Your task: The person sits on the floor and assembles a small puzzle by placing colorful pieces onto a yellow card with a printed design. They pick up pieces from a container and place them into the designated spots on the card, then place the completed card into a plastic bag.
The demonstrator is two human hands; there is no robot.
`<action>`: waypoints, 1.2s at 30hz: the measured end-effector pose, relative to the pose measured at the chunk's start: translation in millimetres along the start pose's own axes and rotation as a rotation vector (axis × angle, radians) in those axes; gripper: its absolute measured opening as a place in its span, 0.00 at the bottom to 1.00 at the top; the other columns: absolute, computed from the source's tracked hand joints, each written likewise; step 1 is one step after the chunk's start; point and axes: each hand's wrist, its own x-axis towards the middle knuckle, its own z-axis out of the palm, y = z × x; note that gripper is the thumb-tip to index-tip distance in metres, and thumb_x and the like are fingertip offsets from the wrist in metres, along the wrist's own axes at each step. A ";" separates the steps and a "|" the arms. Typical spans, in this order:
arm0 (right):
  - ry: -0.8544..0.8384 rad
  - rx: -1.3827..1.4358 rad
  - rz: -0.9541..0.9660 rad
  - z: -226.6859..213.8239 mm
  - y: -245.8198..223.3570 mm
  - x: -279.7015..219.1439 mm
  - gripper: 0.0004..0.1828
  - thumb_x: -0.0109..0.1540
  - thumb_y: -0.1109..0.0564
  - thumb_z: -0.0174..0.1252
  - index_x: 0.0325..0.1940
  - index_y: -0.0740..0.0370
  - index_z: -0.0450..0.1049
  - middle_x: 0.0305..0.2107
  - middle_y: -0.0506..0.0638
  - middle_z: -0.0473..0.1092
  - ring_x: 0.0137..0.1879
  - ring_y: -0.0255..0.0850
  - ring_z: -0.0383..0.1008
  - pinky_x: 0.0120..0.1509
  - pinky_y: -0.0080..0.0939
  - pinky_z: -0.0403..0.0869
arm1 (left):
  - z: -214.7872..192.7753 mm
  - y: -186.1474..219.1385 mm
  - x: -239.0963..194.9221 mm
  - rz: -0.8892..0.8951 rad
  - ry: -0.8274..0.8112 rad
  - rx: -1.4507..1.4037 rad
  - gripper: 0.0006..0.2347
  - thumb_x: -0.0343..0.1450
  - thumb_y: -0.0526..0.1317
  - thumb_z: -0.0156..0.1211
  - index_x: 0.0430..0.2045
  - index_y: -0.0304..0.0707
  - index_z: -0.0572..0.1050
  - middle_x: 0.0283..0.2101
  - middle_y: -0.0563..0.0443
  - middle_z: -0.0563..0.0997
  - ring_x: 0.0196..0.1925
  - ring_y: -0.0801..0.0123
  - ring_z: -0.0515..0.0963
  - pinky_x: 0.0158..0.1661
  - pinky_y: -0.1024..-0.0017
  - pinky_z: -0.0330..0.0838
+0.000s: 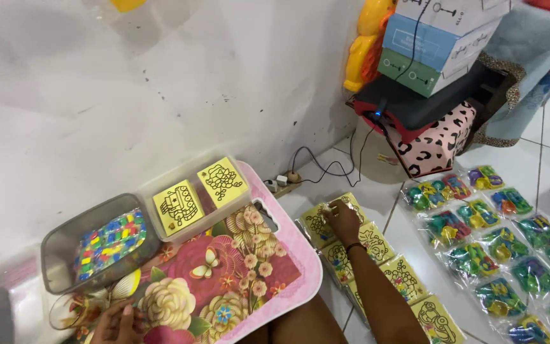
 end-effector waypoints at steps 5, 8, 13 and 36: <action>0.024 -0.124 -0.149 3.3 -0.2 -1.1 0.14 0.60 0.47 0.62 0.45 0.56 0.79 0.39 0.53 0.78 0.43 0.50 0.75 0.38 0.51 0.74 | -7.8 -78.8 42.1 0.014 -0.022 -0.030 0.12 0.82 0.40 0.55 0.50 0.27 0.76 0.27 0.34 0.79 0.18 0.60 0.73 0.21 0.67 0.68; 0.138 -0.157 -0.249 15.3 14.3 2.2 0.18 0.58 0.47 0.65 0.49 0.57 0.79 0.43 0.56 0.75 0.46 0.56 0.73 0.38 0.56 0.74 | -17.8 -68.2 46.2 -0.080 -0.048 0.011 0.14 0.81 0.41 0.55 0.51 0.24 0.77 0.29 0.32 0.80 0.19 0.54 0.74 0.23 0.63 0.69; 0.092 -0.127 -0.362 9.3 6.1 -4.2 0.20 0.60 0.52 0.65 0.54 0.60 0.74 0.43 0.59 0.71 0.47 0.53 0.70 0.48 0.53 0.71 | -23.3 -104.9 66.4 -0.026 -0.060 -0.013 0.13 0.82 0.39 0.53 0.51 0.23 0.76 0.27 0.29 0.79 0.16 0.50 0.74 0.22 0.62 0.69; 0.274 0.409 -0.617 -84.2 -203.5 -117.7 0.06 0.60 0.64 0.60 0.40 0.56 0.77 0.24 0.45 0.60 0.29 0.37 0.59 0.34 0.40 0.60 | 4.4 -9.3 9.5 0.100 -0.077 -0.296 0.05 0.74 0.34 0.59 0.37 0.34 0.80 0.27 0.46 0.82 0.25 0.71 0.76 0.23 0.75 0.70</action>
